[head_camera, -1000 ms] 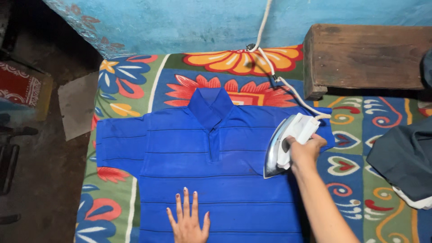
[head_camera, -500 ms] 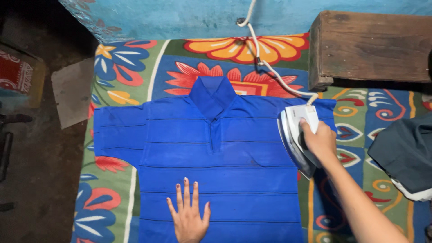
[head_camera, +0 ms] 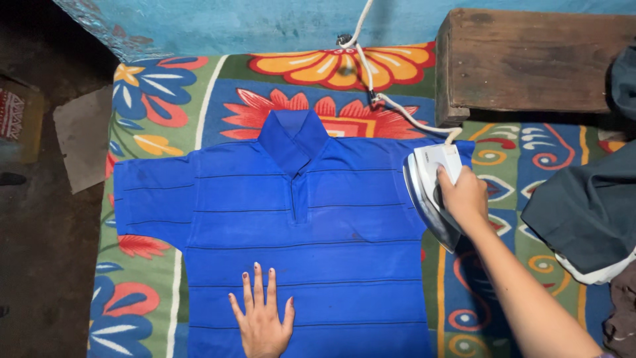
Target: The person irons a blue striped polo shirt laid flat on a patterned bedsheet. They smooth the fabric with their hands and use a white electric iron to press the body, sleeves, and collar areas.
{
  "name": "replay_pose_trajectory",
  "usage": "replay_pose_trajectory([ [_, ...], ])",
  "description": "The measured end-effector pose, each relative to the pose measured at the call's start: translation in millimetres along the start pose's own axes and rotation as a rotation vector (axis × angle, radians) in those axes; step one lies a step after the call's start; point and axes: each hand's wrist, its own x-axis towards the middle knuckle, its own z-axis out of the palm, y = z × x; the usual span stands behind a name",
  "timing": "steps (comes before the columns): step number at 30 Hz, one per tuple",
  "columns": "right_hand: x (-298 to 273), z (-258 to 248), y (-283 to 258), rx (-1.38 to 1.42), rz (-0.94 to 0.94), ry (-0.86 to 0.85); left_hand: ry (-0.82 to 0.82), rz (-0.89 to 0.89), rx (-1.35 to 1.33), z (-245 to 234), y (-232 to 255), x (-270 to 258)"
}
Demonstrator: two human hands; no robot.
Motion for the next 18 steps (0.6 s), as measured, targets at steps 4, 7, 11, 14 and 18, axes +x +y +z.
replay_pose_trajectory([
  [4, 17, -1, -6, -0.003, -0.009, -0.016, 0.017, 0.013, 0.003, 3, 0, -5],
  [7, -3, -5, 1, -0.026, -0.031, -0.034, 0.051, 0.039, -0.011, 5, -1, -1],
  [11, -5, -6, 4, -0.026, 0.001, -0.031, 0.062, 0.042, -0.020, 9, -5, -3],
  [14, 19, -3, -6, -0.026, 0.021, -0.012, 0.095, 0.060, -0.024, 8, -5, -3],
  [18, 24, -5, -2, -0.049, 0.021, 0.003, 0.044, 0.027, 0.006, 3, 0, -4],
])
